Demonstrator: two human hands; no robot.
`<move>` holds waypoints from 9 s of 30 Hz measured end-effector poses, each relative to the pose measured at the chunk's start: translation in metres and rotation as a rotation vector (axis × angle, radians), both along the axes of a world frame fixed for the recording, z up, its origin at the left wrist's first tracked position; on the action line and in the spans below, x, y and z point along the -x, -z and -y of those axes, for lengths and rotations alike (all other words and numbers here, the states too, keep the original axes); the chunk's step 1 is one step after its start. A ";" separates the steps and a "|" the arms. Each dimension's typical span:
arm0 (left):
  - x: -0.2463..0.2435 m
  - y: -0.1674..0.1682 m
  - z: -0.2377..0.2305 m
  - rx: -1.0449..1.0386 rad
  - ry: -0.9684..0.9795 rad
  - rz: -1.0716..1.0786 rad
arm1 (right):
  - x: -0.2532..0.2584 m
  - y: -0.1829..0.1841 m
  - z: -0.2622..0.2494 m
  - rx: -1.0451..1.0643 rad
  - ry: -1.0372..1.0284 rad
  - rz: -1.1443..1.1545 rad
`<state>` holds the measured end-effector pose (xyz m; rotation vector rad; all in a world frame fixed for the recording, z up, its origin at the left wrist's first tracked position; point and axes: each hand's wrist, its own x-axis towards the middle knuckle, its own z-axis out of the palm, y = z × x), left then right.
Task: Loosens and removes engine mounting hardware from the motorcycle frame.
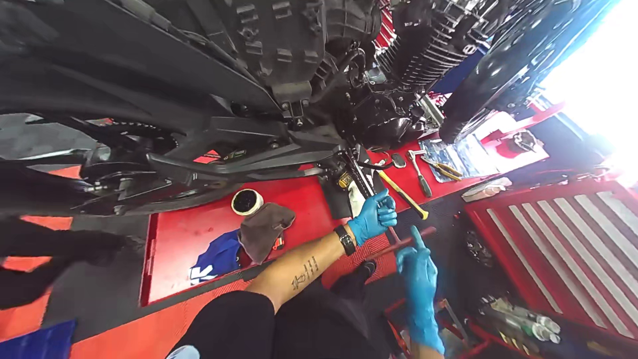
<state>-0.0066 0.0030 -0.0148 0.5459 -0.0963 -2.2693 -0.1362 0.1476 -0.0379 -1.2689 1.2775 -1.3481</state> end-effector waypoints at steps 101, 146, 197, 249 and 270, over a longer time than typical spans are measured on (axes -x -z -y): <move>-0.007 0.001 0.002 -0.063 0.026 -0.061 | -0.013 -0.003 0.004 -0.230 0.080 0.086; -0.007 -0.003 0.002 -0.103 0.018 -0.014 | -0.033 -0.028 0.003 -0.351 0.233 0.154; -0.008 -0.004 0.001 -0.115 -0.031 -0.039 | -0.021 -0.011 -0.004 0.023 0.229 -0.937; -0.003 -0.006 0.001 -0.087 -0.062 0.017 | -0.025 -0.023 0.028 -0.063 0.127 -0.810; -0.043 -0.029 -0.024 0.267 0.144 0.606 | -0.029 -0.019 0.047 -0.223 -0.067 0.104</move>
